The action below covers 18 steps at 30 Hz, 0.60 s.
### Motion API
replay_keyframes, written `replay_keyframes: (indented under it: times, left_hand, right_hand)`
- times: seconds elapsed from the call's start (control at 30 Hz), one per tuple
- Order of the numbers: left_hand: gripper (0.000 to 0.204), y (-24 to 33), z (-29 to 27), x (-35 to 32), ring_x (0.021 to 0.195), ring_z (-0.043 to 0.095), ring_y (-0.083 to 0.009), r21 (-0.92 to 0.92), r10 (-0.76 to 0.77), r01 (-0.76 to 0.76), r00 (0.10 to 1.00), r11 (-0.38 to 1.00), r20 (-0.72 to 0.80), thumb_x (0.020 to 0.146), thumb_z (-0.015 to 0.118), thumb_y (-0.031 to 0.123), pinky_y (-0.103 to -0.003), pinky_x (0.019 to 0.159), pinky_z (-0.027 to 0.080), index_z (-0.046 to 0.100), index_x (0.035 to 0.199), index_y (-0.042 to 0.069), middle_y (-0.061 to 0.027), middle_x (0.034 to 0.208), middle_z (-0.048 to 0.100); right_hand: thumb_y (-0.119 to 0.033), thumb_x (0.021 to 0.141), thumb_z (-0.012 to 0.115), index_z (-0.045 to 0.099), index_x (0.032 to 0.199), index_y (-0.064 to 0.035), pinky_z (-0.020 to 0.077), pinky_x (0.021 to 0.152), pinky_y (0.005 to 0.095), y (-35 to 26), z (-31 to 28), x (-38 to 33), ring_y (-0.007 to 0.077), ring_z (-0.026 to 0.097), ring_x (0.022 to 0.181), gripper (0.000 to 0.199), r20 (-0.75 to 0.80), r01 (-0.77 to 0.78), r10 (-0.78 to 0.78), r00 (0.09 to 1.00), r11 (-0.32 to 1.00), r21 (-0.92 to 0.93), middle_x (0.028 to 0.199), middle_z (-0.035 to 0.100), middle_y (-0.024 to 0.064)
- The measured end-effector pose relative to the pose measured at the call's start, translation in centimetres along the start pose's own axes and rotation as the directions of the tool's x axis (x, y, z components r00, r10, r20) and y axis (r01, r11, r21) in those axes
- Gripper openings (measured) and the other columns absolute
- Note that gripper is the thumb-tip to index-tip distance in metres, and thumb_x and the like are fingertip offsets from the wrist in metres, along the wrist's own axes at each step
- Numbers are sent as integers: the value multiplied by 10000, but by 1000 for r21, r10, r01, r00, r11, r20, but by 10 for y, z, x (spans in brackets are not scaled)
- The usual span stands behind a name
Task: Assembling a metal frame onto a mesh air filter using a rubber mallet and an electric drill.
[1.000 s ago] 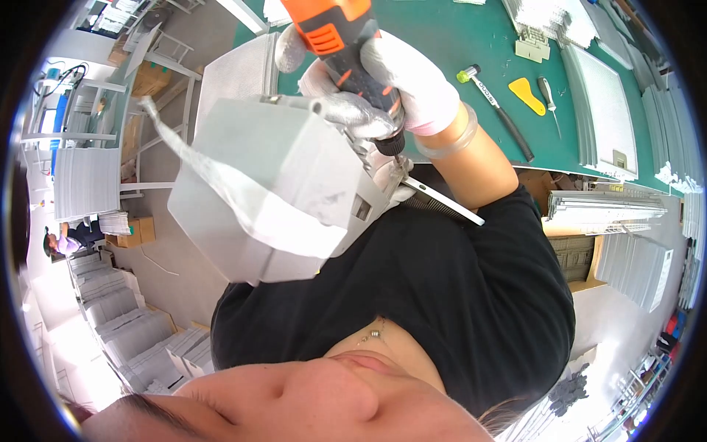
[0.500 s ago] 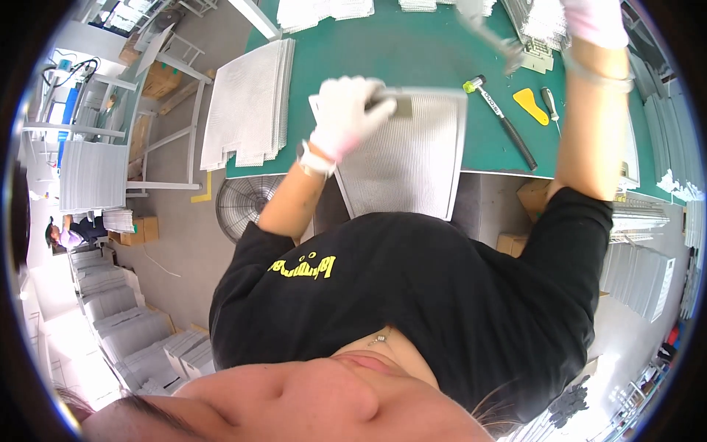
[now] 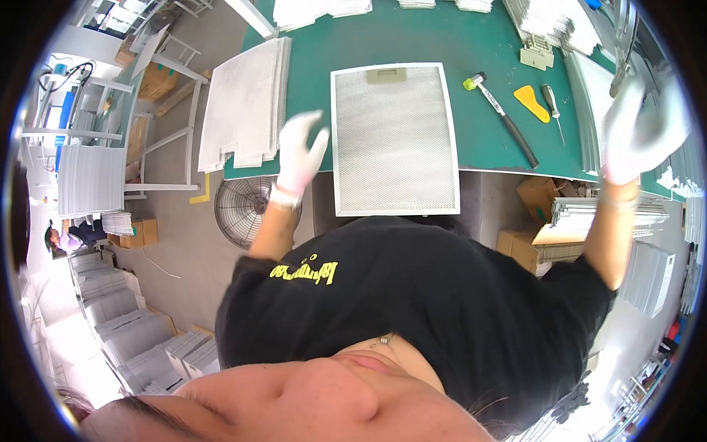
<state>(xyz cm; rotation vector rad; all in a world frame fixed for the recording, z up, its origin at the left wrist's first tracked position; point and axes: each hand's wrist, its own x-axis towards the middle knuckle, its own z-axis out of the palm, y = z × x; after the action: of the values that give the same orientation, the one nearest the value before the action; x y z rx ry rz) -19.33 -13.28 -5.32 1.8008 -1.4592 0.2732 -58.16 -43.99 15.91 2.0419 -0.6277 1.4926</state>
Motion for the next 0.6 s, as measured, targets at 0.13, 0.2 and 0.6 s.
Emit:
replay_keyframes:
  times: [0.13,0.2,0.6]
  left_hand:
    - [325,30,-9,-115,1028,605,-182,-530,-612,567,783,630,111,898,658,93,-326,901,484,598,1206,6,-92,1111,645]
    - [442,37,-6,-149,874,585,-121,-513,-679,766,614,388,403,954,624,185,-264,813,490,505,1341,7,-74,1113,629]
    - [382,61,12,-147,678,586,-87,-578,-631,792,347,-199,693,1039,494,301,-218,574,474,526,1239,-23,-87,888,639]
  right_hand:
    - [-105,840,669,573,1271,-47,509,855,429,-66,20,-147,351,622,957,445,591,-112,35,806,989,93,1101,627,172]
    - [-160,888,614,553,1303,-78,516,829,453,-56,35,-218,358,623,901,427,785,-223,207,584,971,-90,1070,603,177]
    - [-125,979,476,417,1464,-160,501,774,494,-122,96,-202,429,622,899,490,923,-491,150,354,870,47,974,634,244]
